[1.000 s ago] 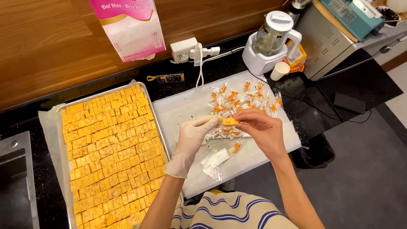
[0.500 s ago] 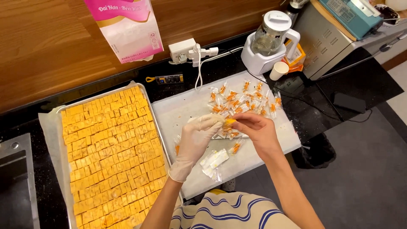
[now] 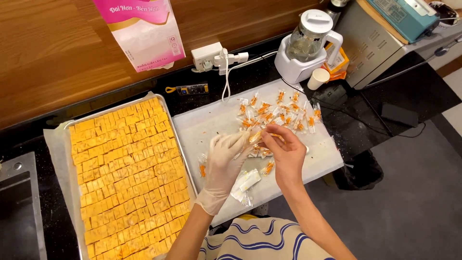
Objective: Wrapping individual yellow candy squares in clear plastic wrappers
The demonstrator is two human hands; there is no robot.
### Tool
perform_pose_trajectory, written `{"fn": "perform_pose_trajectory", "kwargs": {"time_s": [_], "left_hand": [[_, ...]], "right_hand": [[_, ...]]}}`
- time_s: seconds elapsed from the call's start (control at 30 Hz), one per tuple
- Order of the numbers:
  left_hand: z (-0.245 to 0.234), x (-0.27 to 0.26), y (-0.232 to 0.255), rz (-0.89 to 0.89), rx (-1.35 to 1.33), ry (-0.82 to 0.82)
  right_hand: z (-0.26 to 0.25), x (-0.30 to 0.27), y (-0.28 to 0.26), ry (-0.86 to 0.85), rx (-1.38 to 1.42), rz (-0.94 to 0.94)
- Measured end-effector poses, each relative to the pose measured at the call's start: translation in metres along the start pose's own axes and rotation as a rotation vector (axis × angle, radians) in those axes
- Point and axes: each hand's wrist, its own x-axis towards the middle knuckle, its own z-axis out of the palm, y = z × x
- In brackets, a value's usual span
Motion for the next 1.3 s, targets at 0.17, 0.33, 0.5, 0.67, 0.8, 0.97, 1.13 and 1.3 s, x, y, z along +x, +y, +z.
{"fn": "perform_pose_trajectory", "kwargs": {"time_s": [0.17,0.33,0.5,0.67,0.8,0.97,1.13,1.3], "left_hand": [[0.016,-0.013,-0.021,-0.074,-0.115,0.079],[0.027,-0.015,-0.025,-0.229,-0.181,-0.04],[0.019,-0.01,-0.041,-0.057,0.028,-0.136],[0.028,-0.017,-0.036,-0.373,-0.079,-0.052],[0.05,-0.027,-0.045,-0.655,-0.228,-0.103],[0.055,-0.01,-0.034,-0.816,-0.237,-0.233],[0.067,-0.013,-0.039,-1.053,-0.412,-0.24],[0.095,-0.052,-0.047,-1.414,-0.556,-0.13]], "right_hand": [[0.008,-0.005,-0.019,-0.108,-0.13,0.041],[-0.004,0.005,-0.008,-0.267,-0.186,0.075],[-0.013,0.014,-0.007,-0.255,-0.231,0.078],[-0.016,0.022,-0.009,-0.182,-0.218,0.075],[-0.024,0.03,0.004,-0.264,-0.198,0.125],[-0.036,0.046,0.013,-0.342,-0.196,0.066],[-0.055,0.065,0.037,-0.448,-0.231,0.042],[-0.086,0.092,0.08,-0.446,-0.199,0.167]]}}
